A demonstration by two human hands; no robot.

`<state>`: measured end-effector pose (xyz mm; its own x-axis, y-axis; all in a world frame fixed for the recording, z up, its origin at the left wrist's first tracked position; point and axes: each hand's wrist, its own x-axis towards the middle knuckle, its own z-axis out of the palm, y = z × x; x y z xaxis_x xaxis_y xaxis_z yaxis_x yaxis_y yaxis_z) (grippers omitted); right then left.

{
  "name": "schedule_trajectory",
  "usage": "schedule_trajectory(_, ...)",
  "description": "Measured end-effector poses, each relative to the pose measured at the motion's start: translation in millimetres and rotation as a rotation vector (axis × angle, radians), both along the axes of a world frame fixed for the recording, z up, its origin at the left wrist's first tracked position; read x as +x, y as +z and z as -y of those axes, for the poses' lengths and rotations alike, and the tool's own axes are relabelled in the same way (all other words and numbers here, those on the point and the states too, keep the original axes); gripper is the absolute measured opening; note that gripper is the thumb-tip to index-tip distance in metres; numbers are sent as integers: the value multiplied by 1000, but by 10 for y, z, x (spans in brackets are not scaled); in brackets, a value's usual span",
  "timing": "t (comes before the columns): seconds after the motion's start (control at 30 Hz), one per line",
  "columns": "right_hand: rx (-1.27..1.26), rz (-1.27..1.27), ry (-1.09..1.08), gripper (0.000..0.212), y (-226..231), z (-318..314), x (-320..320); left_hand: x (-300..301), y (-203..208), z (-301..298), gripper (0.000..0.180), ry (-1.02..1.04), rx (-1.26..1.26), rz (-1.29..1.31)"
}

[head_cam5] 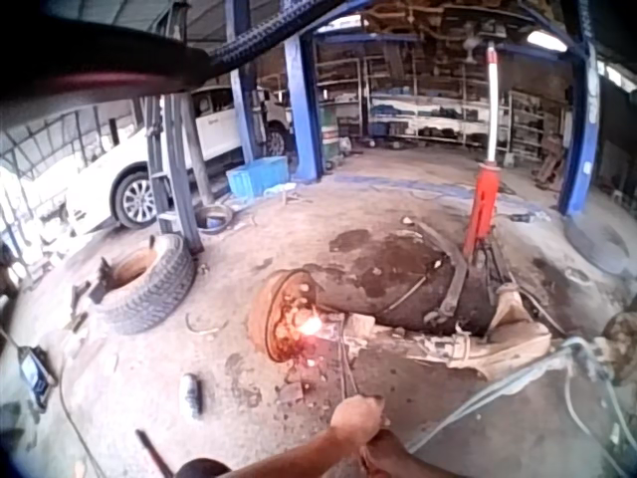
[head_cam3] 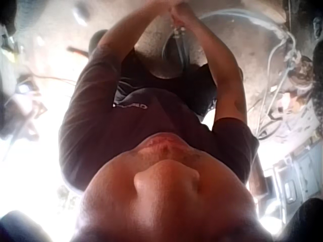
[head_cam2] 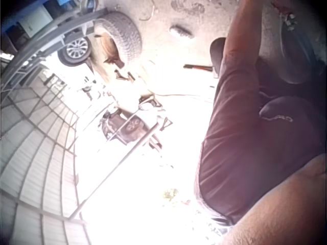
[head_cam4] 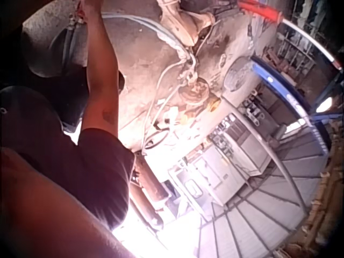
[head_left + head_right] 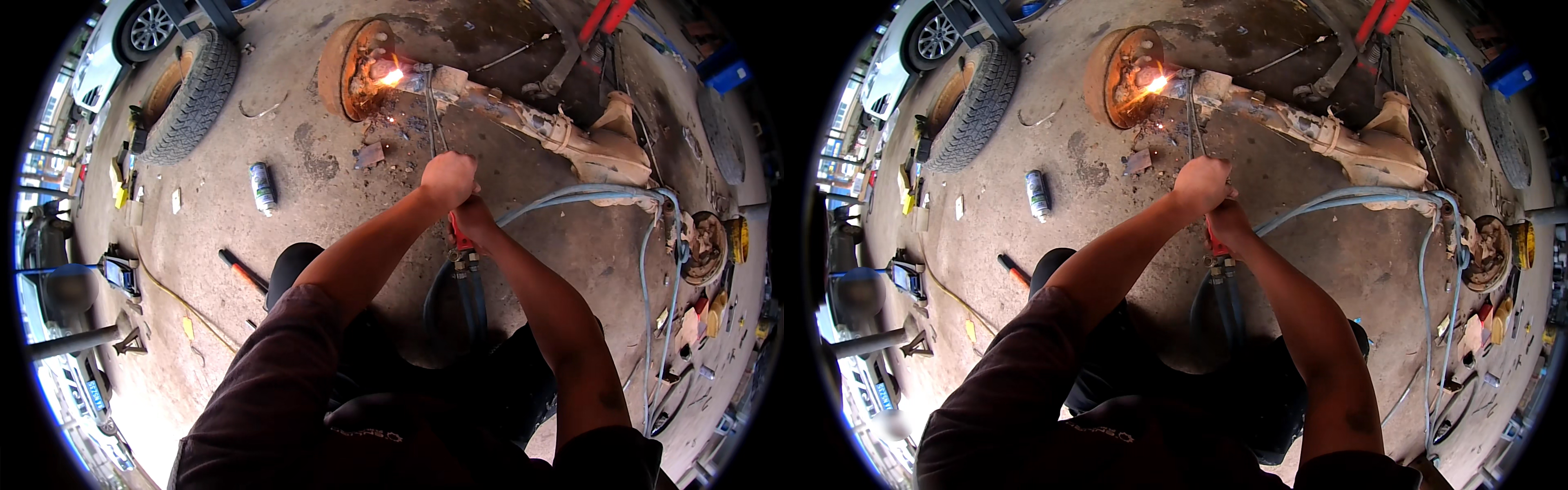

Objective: The person uses a handheld cutting torch to sever a rusty metal axle assembly. They ignite the torch and direct the flame onto the axle shaft, creating sparks as the metal melts. The person repositions the torch to cut through different sections of the axle, eventually separating the components.

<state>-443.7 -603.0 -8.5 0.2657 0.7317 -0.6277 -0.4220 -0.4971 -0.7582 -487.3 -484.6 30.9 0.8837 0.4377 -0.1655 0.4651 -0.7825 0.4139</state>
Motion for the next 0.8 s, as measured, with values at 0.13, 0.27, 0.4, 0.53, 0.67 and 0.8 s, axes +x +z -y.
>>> schedule_trajectory(0.13,-2,39,-3,27,-3,-10,-13,-8,-26,-3,41,8,3,-2)
schedule_trajectory(0.27,-7,77,3,30,-25,-7,2,4,-25,-6,42,12,3,4)
schedule_trajectory(0.4,19,90,25,31,-90,-30,50,7,8,-9,42,19,17,17)
schedule_trajectory(0.53,-8,51,28,30,-51,-17,47,14,-10,-23,42,13,3,12)
schedule_trajectory(0.67,-14,38,34,29,-12,25,31,-1,29,30,41,11,-32,-12)
schedule_trajectory(0.8,5,16,15,29,-17,45,39,2,26,29,41,-10,-21,9)
